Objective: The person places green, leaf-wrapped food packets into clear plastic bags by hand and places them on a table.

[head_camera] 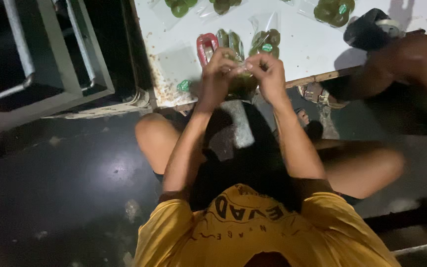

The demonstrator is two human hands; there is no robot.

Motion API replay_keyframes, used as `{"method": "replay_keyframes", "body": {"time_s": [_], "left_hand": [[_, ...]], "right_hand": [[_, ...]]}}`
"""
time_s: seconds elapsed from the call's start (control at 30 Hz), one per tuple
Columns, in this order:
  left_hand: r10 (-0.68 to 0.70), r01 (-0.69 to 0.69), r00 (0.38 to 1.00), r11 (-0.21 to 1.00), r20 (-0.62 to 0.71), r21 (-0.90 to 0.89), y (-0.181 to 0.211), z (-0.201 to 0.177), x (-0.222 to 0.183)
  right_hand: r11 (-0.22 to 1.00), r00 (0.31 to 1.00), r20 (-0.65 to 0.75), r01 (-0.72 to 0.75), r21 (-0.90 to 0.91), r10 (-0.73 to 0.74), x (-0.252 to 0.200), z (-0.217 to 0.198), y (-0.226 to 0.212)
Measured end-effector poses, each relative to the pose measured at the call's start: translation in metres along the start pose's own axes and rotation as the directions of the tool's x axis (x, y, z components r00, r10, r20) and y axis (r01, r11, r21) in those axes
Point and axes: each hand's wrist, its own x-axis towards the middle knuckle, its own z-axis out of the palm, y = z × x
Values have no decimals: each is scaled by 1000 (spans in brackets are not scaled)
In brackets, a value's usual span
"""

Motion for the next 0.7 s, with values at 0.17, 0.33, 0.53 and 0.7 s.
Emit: {"method": "replay_keyframes", "body": {"time_s": [0.17, 0.33, 0.53, 0.7], "left_hand": [[-60, 59, 991, 998, -117, -16, 1, -11, 1], [-5, -1, 991, 999, -132, -43, 1, -15, -1], [-98, 79, 975, 992, -201, -101, -22, -9, 1], [-307, 250, 869, 949, -387, -190, -14, -5, -5]], "right_hand": [[992, 993, -19, 119, -31, -120, -7, 6, -2], [897, 919, -27, 379, -227, -394, -10, 10, -3], [939, 986, -96, 162, 302, -139, 23, 44, 20], [861, 957, -157, 287, 420, -242, 23, 67, 38]]}}
